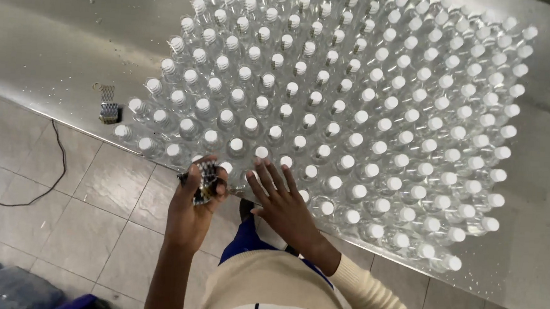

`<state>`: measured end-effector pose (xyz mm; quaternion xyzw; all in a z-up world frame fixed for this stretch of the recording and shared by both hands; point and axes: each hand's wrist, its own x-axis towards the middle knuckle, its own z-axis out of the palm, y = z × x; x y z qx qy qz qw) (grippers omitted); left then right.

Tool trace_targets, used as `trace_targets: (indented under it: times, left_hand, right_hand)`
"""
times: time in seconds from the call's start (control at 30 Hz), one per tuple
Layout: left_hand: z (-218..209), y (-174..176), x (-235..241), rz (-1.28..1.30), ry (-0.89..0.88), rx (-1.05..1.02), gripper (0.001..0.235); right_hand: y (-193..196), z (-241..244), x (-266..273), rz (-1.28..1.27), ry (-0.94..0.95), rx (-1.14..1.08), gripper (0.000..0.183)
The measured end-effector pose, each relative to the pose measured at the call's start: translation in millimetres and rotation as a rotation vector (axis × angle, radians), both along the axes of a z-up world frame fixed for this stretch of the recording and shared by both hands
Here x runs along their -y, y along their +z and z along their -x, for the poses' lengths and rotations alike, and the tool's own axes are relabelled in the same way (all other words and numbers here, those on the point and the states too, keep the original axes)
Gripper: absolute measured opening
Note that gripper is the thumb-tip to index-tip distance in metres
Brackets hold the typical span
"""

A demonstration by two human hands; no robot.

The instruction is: Placing plastic safety seals onto the caps of filled water bottles.

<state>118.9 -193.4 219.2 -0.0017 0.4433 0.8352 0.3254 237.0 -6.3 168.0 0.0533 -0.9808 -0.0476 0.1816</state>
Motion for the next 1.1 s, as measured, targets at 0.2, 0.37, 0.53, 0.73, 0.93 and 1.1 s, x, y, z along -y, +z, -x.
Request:
trace_targets:
  times: [0.2,0.37,0.53,0.73,0.93,1.1]
  left_hand:
    - [-110.6,-8.4,-20.4,0.087,-0.074,-0.022,0.061]
    - [-193.5,-26.2,-59.8,0.156,-0.391,0.162,0.038]
    - [-219.9,0.5,-73.4,0.141,-0.657,0.117,0.039]
    - [-243.0,8.0,-76.2,0.067,-0.821,0.082,0.047]
    - [-235.9,8.9,-66.5,0.127,-0.826,0.098,0.034]
    - [-219.9,13.4,-53.7,0.139,-0.749,0.07,0.054]
  right_hand:
    - [24.0,-91.4,-30.4,0.827,0.142,-0.03,0.044]
    - [29.8,-171.6,-49.8,1.104,0.057,0.043,0.036]
    - [41.0,-221.4,-67.7,1.241,0.001,0.099,0.039]
    - [41.8,-257.4,-70.1,1.275,-0.229,0.172,0.029]
    - [40.2,-249.5,-54.2,1.265,-0.102,0.086,0.028]
    - [34.2,-228.8,-44.6,1.261,-0.346,0.07,0.034]
